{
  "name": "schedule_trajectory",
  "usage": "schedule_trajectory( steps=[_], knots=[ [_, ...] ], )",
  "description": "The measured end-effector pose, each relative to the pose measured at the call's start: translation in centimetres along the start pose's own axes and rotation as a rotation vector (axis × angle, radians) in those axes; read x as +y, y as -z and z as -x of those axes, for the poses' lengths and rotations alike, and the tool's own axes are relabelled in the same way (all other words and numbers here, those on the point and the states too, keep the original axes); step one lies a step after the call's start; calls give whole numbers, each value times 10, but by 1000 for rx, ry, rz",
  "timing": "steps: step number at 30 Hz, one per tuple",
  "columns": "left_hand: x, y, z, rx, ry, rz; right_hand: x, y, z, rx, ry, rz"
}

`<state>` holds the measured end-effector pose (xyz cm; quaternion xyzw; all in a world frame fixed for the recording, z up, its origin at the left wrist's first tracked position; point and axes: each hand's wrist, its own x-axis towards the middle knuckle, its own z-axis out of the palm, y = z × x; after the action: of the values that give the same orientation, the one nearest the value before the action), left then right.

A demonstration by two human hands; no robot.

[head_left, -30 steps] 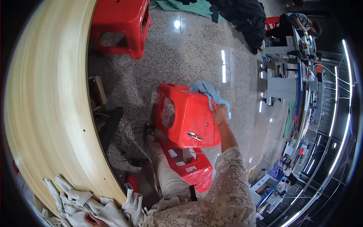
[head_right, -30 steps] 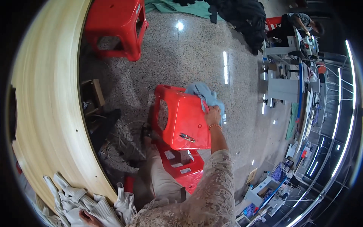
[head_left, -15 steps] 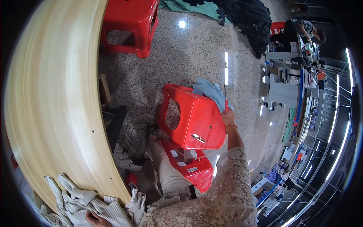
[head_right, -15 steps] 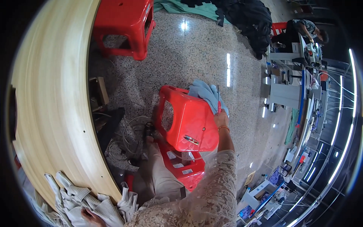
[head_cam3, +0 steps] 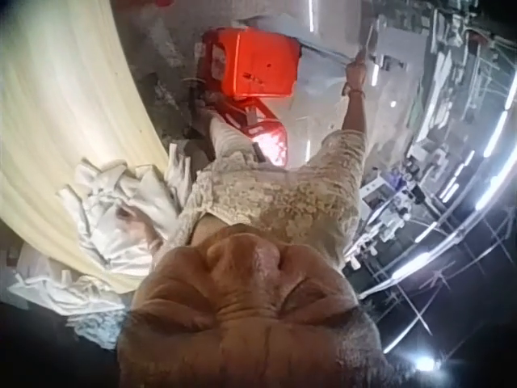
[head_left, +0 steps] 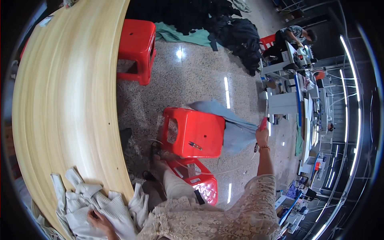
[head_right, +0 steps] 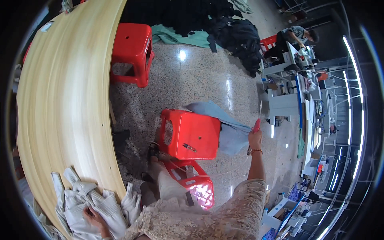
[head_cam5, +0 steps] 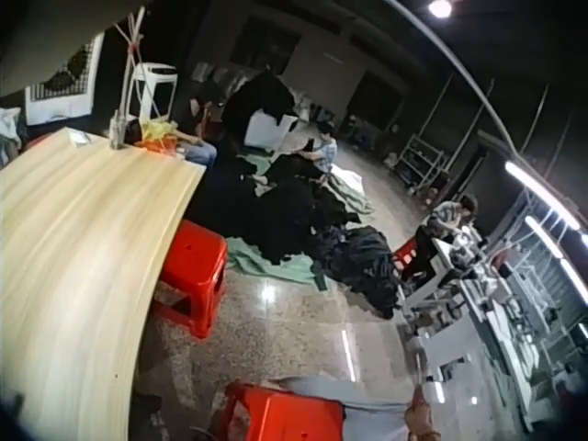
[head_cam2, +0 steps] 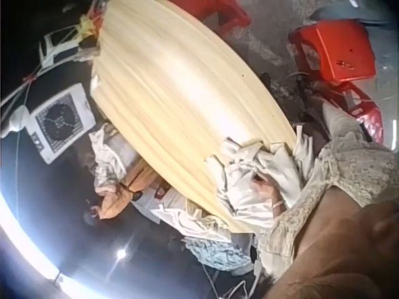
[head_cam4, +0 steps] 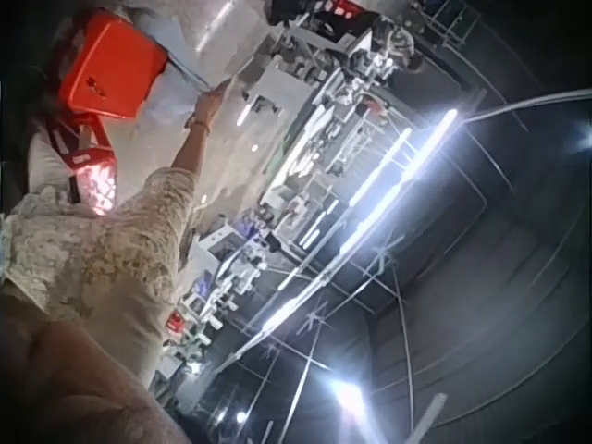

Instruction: Trimming loose threads and inspecting a sweater on a workbench.

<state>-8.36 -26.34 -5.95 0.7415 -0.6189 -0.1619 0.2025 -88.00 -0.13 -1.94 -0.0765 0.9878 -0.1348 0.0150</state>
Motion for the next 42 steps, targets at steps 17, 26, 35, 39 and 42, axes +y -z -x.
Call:
schedule_trajectory(
  steps=[17, 26, 35, 39, 42],
  knots=[
    [28, 9, 0, 10, -92, 86, -87, 435, 138, 374, 304, -546],
    [28, 6, 2, 84, -152, 93, -149, 396, 79, 238, 364, -524],
    [24, 7, 0, 26, -120, 164, -126, 214, 46, 14, 324, -397],
    [22, 5, -2, -20, -45, 194, -90, 87, 62, -71, 337, 86],
    [22, -2, -4, -56, -43, 209, -30, 1, 73, -228, 243, 241]
  ],
)
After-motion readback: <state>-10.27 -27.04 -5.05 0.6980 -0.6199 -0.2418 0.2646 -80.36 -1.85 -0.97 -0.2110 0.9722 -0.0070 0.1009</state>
